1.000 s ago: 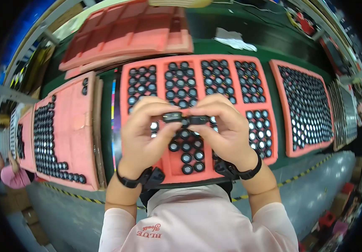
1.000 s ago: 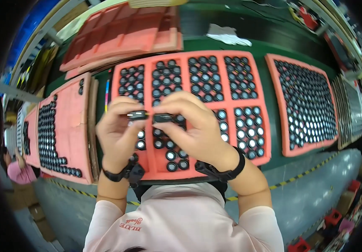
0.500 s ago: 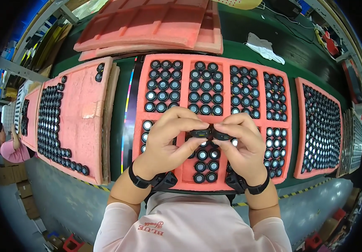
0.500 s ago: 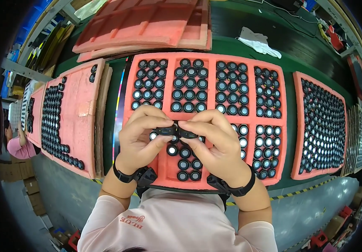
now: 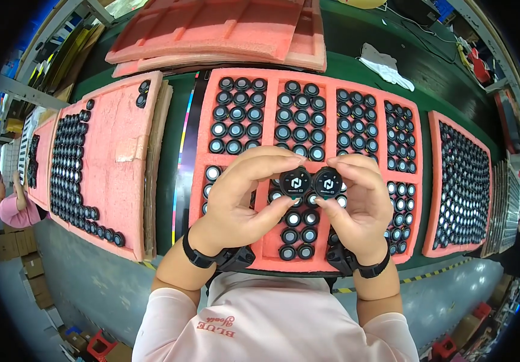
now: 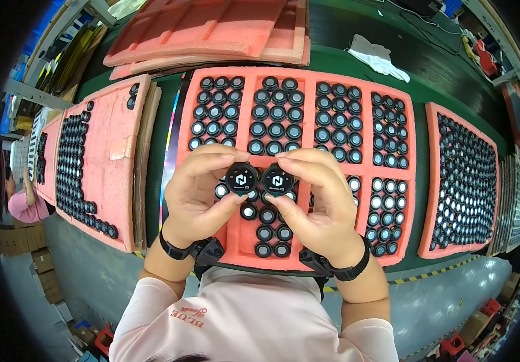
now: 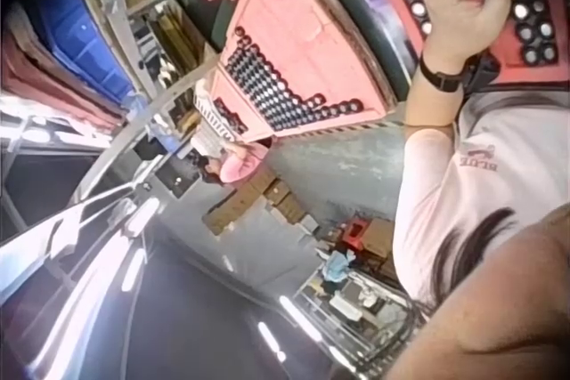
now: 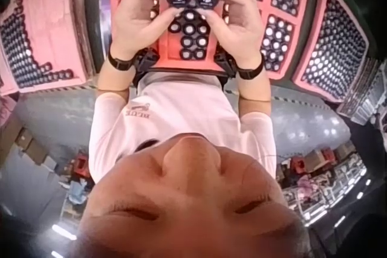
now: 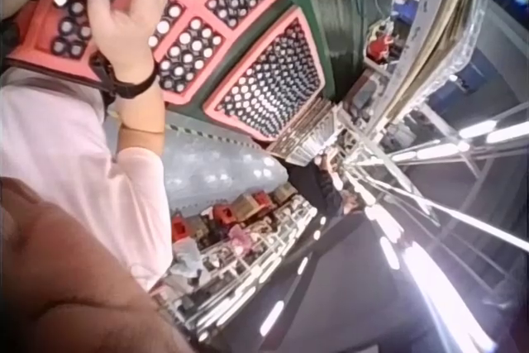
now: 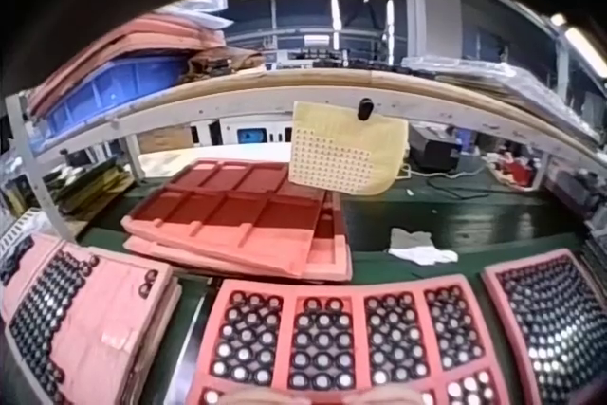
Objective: Assembling small components and placing them into organized trays on a factory production line.
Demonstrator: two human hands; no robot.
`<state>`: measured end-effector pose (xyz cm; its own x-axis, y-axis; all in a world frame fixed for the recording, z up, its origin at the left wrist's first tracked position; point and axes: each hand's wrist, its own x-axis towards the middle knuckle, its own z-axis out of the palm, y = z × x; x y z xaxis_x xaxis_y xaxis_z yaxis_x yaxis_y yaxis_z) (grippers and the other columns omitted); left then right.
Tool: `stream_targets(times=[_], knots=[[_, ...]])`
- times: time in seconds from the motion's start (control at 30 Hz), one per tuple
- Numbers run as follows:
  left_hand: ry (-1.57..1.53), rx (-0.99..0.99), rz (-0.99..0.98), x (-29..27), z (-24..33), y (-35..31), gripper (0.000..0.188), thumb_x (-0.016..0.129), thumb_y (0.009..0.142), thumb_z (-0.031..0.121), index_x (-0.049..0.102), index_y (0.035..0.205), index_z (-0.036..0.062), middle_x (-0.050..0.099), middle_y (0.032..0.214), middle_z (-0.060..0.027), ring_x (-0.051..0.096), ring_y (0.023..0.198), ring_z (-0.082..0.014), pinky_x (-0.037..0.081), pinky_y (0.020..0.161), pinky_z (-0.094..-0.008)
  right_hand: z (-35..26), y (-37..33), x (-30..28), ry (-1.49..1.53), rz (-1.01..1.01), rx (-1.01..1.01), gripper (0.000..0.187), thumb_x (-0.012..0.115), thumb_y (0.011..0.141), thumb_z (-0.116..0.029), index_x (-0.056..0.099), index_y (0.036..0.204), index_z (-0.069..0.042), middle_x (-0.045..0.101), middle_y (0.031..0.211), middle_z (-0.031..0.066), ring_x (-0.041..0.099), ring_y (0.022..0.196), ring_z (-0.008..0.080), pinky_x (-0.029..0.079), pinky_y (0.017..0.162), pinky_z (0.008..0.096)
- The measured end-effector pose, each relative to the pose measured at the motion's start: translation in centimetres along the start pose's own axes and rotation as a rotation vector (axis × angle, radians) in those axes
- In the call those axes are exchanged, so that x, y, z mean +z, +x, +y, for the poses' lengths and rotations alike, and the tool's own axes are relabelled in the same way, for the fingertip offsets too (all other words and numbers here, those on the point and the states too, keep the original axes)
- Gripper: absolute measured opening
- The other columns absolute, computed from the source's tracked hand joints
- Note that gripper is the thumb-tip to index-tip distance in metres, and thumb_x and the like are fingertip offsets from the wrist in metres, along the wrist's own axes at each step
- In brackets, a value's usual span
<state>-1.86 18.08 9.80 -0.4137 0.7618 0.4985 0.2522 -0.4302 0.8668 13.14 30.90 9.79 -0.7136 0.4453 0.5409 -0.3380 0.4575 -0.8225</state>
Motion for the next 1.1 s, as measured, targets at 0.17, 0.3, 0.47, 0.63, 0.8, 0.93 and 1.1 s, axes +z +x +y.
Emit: stream_targets(times=[0.17, 0.3, 0.47, 0.63, 0.8, 0.93, 1.1], knots=[[-0.028, 0.045, -0.042, -0.1, -0.4, 0.0, 0.052, 0.065, 0.07, -0.011, 0.055, 0.12, -0.0008, 0.059, 0.117, -0.0163, 0.058, 0.107, -0.0251, 0.05, 0.088, -0.0332, 0.1, -0.1, 0.0, 0.033, -0.011, -0.046, 0.054, 0.071, 0.073, 0.009, 0.047, 0.12, 0.0, 0.05, 0.116, 0.016, 0.054, 0.109, 0.0256, 0.049, 0.092, 0.0365], [-0.047, 0.037, -0.04, -0.1, -0.4, 0.0, 0.051, 0.065, 0.07, -0.011, 0.056, 0.119, -0.0002, 0.059, 0.117, -0.0163, 0.058, 0.107, -0.0252, 0.05, 0.089, -0.0334, 0.3, -0.1, 0.1, 0.023, -0.012, -0.061, 0.054, 0.071, 0.073, 0.009, 0.047, 0.119, 0.0, 0.05, 0.115, 0.0159, 0.054, 0.108, 0.0254, 0.049, 0.091, 0.0361], [-0.083, 0.006, -0.024, 0.1, -0.2, 0.0, 0.048, 0.066, 0.071, -0.01, 0.057, 0.116, 0.0008, 0.059, 0.116, -0.0164, 0.059, 0.107, -0.0253, 0.05, 0.088, -0.0341, 0.3, 0.0, 0.0, 0.018, -0.012, -0.068, 0.054, 0.071, 0.072, 0.009, 0.047, 0.119, 0.0, 0.05, 0.115, 0.0161, 0.054, 0.107, 0.0251, 0.05, 0.09, 0.0356], [0.057, 0.109, -0.077, -0.5, -0.6, 0.2, 0.04, 0.07, 0.072, -0.006, 0.059, 0.109, 0.0019, 0.061, 0.115, -0.0164, 0.06, 0.106, -0.0254, 0.05, 0.087, -0.0347, 0.3, -0.1, -0.2, -0.022, -0.026, -0.075, 0.05, 0.071, 0.073, 0.009, 0.049, 0.116, 0.0, 0.05, 0.115, 0.0165, 0.054, 0.105, 0.0249, 0.05, 0.088, 0.0351], [0.088, 0.091, -0.09, -0.6, 0.1, 0.5, 0.033, 0.073, 0.073, -0.001, 0.061, 0.103, 0.0028, 0.062, 0.114, -0.0164, 0.06, 0.105, -0.0257, 0.049, 0.086, -0.0352, 0.1, 0.1, -0.8, -0.081, -0.076, -0.085, 0.037, 0.07, 0.075, 0.007, 0.055, 0.108, 0.002, 0.05, 0.118, 0.0179, 0.055, 0.102, 0.0233, 0.051, 0.086, 0.034], [0.082, 0.072, -0.074, -0.5, -0.4, 0.1, 0.035, 0.074, 0.073, 0.0, 0.061, 0.106, 0.001, 0.06, 0.116, -0.0165, 0.061, 0.103, -0.0243, 0.051, 0.085, -0.0339, -1.0, 0.2, 0.8, 0.201, 0.105, 0.129, 0.029, 0.069, 0.075, 0.008, 0.06, 0.102, 0.002, 0.054, 0.117, 0.0169, 0.058, 0.101, 0.0224, 0.05, 0.087, 0.0333], [0.054, -0.045, -0.024, -0.3, 0.1, 0.3, 0.035, 0.072, 0.072, -0.005, 0.064, 0.106, 0.0003, 0.057, 0.116, -0.0158, 0.061, 0.101, -0.0217, 0.053, 0.081, -0.0308, 0.0, 0.0, 0.2, 0.253, 0.056, 0.175, 0.028, 0.068, 0.075, 0.009, 0.062, 0.102, 0.003, 0.055, 0.116, 0.0163, 0.058, 0.102, 0.0218, 0.049, 0.09, 0.0334]])
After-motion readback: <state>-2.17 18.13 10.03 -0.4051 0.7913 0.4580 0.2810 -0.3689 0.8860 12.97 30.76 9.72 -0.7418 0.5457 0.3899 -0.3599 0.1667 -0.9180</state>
